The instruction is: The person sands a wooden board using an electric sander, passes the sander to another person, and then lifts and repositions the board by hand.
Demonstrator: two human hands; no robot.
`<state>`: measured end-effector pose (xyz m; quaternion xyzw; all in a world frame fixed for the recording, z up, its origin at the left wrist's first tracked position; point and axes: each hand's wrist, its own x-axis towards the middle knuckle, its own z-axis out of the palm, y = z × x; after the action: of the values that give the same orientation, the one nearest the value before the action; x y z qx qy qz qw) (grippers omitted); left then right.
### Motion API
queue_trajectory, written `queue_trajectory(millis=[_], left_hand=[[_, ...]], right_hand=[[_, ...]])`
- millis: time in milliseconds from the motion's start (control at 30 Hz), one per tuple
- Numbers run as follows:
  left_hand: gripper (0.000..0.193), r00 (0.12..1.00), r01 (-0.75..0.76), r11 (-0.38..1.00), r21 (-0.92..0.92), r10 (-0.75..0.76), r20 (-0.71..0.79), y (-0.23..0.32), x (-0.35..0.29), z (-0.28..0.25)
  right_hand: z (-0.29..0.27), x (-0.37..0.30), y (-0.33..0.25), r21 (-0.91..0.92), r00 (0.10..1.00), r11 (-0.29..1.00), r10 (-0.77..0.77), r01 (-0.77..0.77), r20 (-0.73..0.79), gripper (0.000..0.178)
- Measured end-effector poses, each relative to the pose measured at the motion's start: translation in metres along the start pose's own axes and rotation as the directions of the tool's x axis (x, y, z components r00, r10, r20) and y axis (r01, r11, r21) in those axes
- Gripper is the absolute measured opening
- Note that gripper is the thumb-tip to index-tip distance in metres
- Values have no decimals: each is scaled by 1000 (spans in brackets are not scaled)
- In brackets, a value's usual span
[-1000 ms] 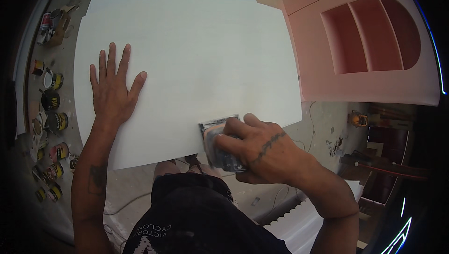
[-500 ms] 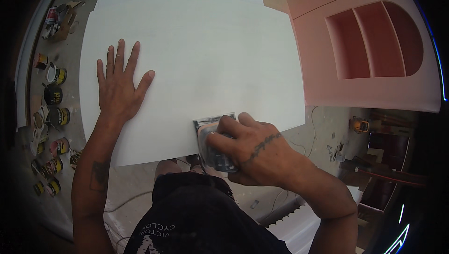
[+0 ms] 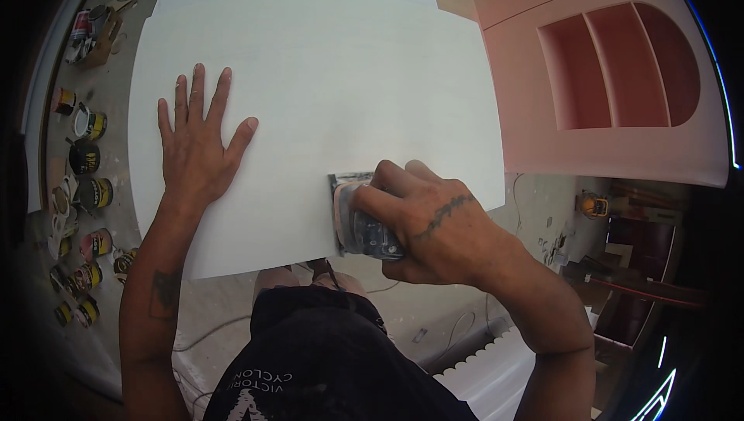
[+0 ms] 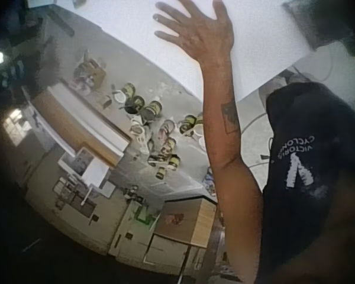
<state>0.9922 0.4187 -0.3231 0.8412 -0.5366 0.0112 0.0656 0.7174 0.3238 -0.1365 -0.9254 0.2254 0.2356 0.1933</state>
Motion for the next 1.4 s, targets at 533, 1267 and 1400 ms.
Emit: queue_trajectory(millis=[533,1267,1400], left_hand=[[79,998,-62,996,-56,61,-24,-9,-3,-2],[77,942,337,892,-301,-320,106,-118,-58,-3],[75,946,323,909,-265,-302,118,-126,-74,-9]], right_hand=[[1,12,-27,-46,991,991,-123,125,49,64],[-1,60,-97,-31,989,989,-146,147,39,69],[2,36,-55,-2,998,1000,27,-27,-54,68]])
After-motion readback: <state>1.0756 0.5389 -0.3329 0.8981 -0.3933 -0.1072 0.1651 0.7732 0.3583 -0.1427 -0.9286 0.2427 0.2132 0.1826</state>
